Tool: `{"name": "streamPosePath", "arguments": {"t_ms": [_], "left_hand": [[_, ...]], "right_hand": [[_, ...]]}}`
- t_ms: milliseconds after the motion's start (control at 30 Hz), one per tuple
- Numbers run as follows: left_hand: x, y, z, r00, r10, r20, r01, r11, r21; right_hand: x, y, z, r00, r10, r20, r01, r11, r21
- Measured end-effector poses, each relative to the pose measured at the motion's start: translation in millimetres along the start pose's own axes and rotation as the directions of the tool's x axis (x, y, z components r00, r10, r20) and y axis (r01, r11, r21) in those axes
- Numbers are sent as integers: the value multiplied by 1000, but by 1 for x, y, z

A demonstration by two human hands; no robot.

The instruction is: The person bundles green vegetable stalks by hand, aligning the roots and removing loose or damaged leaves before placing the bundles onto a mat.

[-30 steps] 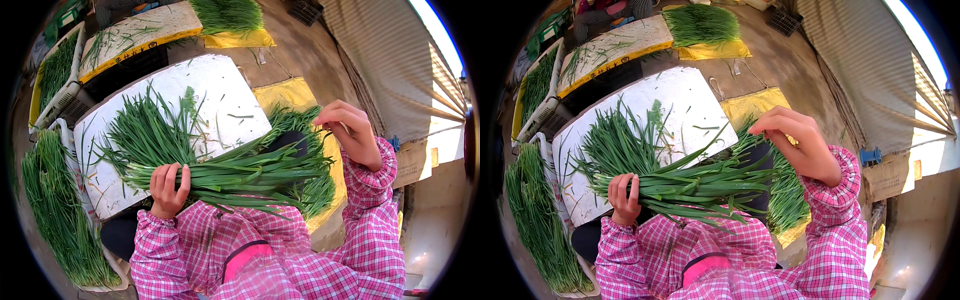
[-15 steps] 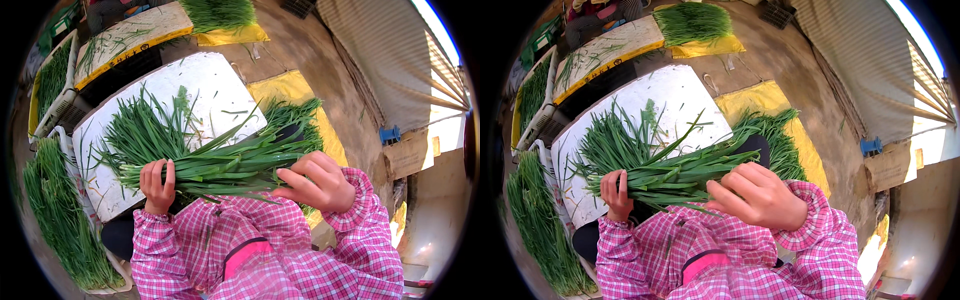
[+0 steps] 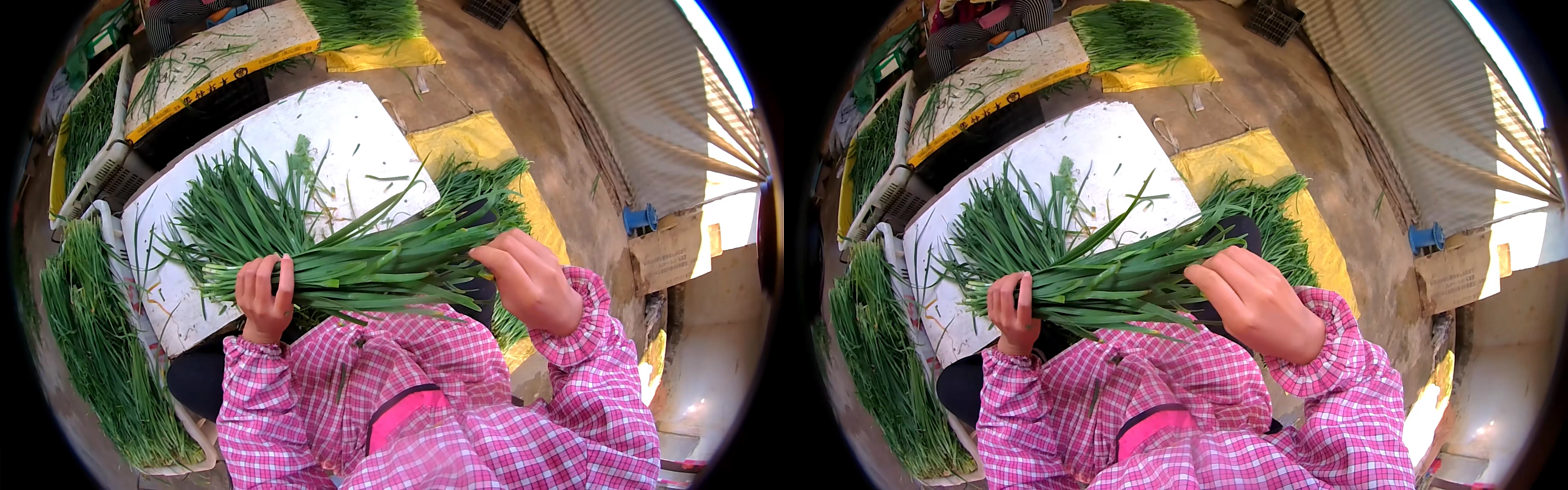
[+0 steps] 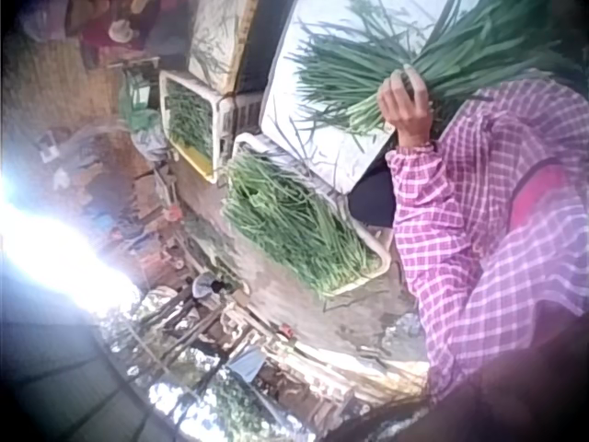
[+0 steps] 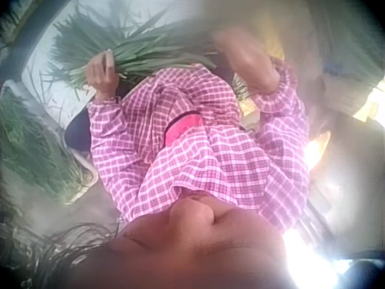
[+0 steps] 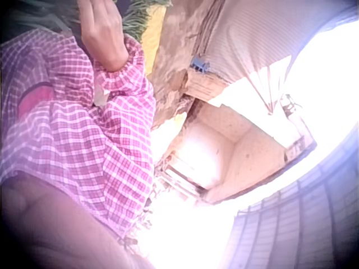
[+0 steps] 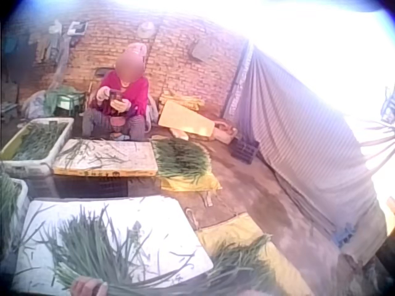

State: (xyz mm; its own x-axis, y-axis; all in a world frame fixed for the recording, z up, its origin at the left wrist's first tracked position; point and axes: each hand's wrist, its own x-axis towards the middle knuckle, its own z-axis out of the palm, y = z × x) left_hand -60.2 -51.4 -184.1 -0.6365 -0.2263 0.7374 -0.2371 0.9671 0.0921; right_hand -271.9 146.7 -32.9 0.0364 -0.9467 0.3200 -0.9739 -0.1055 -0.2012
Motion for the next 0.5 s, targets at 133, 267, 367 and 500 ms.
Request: {"name": "streamPosePath", "arguments": {"t_ms": [133,267,367,500], "left_hand": [[0,5,2,999,2,34,-3,1000,10],[0,13,9,996,41,79,-36,997,-71],[-2,16,10,994,54,95,-48,997,-67],[-6,14,14,993,50,110,-41,996,-85]], "right_hand": [[5,-6,2,1000,21,-20,-23,996,-87],[6,-7,4,994,68,-85,-77,991,-107],[6,-5,1,990,77,-115,-94,984,-153],[7,-8,-2,986,131,-102,-132,991,-6]]}}
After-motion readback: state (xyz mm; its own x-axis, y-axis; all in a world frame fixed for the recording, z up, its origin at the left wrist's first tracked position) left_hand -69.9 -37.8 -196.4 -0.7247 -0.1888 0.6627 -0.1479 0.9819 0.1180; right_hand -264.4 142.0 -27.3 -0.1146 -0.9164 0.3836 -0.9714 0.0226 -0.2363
